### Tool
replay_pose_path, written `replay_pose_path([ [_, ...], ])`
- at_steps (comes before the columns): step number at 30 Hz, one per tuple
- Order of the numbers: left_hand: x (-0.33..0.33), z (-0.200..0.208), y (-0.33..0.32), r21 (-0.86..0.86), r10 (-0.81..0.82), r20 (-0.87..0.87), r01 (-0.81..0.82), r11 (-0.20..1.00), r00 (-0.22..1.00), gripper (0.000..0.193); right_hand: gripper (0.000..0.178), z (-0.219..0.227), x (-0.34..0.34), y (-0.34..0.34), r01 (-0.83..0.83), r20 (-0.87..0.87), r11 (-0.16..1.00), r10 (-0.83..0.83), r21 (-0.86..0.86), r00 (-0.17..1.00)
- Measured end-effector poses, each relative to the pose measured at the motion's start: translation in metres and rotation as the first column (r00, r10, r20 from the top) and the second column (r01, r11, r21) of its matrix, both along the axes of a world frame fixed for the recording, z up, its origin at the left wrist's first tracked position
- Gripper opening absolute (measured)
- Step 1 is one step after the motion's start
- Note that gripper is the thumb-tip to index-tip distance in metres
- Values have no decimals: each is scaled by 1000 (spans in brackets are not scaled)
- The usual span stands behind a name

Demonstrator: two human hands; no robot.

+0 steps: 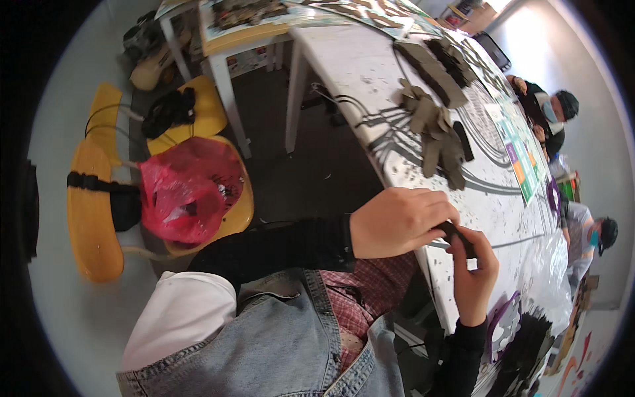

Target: Sorting and stacking cut-out shoe components at a large table.

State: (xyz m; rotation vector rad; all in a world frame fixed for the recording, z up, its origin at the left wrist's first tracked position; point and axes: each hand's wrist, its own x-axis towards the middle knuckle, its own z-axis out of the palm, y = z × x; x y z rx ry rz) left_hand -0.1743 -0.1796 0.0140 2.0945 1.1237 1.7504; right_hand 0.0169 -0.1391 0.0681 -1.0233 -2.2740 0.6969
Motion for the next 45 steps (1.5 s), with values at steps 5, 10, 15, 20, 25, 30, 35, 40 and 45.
replay_pose_path([
  [5, -27, -10, -26, 114, 229, -81, -219, 969, 970, 40, 19, 10, -33, -15, -43, -109, 957, 11, -287, 994],
  [10, -43, -23, -41, 124, 290, -31, -284, 951, 957, 38, 18, 17, -58, -28, -31, 58, 978, 44, -208, 997],
  [15, -60, -31, -58, 123, 329, -17, -324, 938, 944, 26, 17, 23, -83, -44, -96, 245, 990, 119, -103, 962],
  [20, -73, -37, -64, 165, 400, -38, -389, 906, 916, 18, 28, 29, -112, -78, -280, 443, 949, 192, 143, 876],
  [25, -79, -26, -72, 145, 340, -74, -328, 934, 937, 17, 30, 40, -114, -92, -358, 630, 829, 9, 429, 776],
  [30, -68, -22, -71, 186, 247, 54, -253, 950, 968, 32, 23, 45, -96, -85, -286, 554, 854, -3, 435, 833],
  [35, -57, -26, -71, 105, 127, -21, -124, 987, 992, 30, 23, 38, -77, -71, -347, 499, 911, 199, 224, 844],
  [40, -39, -19, -54, -53, -5, -145, -3, 999, 989, 33, 25, 26, -39, -44, -275, 406, 961, 254, -6, 878],
  [45, -37, -1, -11, -56, 80, -241, -96, 994, 967, 31, 14, 9, -1, 2, -85, 129, 980, 109, -178, 986],
])
